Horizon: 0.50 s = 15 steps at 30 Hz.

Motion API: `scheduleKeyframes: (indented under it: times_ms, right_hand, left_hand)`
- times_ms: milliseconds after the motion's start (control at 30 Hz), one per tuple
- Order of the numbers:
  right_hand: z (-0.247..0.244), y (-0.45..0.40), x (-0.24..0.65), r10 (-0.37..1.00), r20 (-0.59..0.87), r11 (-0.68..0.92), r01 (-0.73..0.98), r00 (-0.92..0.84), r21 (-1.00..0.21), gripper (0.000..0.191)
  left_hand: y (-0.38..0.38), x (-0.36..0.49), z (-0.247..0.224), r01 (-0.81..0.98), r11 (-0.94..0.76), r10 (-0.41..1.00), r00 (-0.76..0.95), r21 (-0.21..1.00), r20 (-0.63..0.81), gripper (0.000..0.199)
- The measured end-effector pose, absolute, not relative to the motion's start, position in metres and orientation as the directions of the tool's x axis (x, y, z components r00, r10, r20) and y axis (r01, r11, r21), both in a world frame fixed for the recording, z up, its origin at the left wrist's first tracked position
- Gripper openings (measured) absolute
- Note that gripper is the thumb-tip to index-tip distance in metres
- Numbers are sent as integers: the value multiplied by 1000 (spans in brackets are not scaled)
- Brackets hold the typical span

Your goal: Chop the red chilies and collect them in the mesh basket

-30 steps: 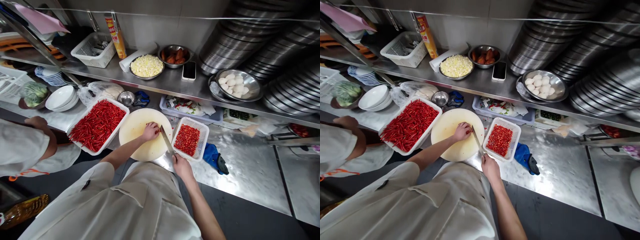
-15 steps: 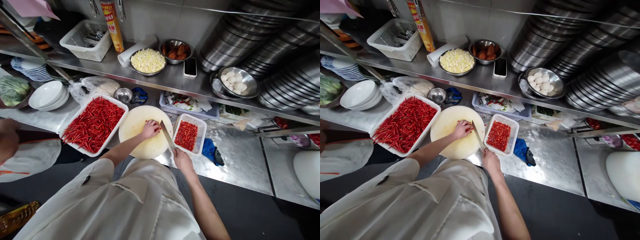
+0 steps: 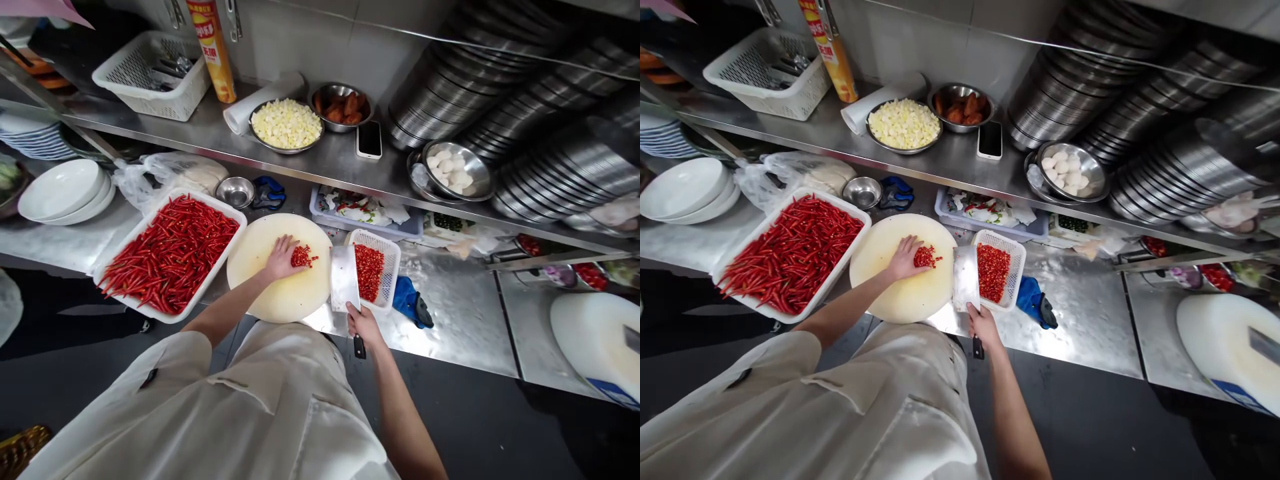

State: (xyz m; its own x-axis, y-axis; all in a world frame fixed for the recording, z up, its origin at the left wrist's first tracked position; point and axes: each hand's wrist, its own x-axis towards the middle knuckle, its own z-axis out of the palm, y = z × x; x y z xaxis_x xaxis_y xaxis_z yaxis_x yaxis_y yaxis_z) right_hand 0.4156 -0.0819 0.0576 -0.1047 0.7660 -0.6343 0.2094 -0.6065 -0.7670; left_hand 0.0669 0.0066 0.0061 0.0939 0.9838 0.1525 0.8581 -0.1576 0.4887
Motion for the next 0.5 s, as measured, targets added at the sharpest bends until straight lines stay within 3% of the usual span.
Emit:
scheduleKeyframes:
  times_ms: [67, 233, 367, 500]
  right_hand:
    - [49, -79, 412, 719, -679, -673, 96, -146, -733, 62]
    - [36, -69, 358, 677, -702, -716, 22, -222, -698, 62]
    - [37, -72, 300, 619, -716, -725, 115, -323, -679, 49]
    - [46, -65, 282, 637, -664, -616, 258, -392, -744, 41]
  left_hand:
    - [6, 80, 1, 860, -174, 984, 139, 479, 108, 106]
    - [10, 125, 3, 856, -98, 989, 26, 507, 147, 76]
    - [9, 125, 6, 763, -64, 963, -123, 643, 241, 56]
    - [21, 115, 14, 658, 28, 884, -368, 752, 288, 37]
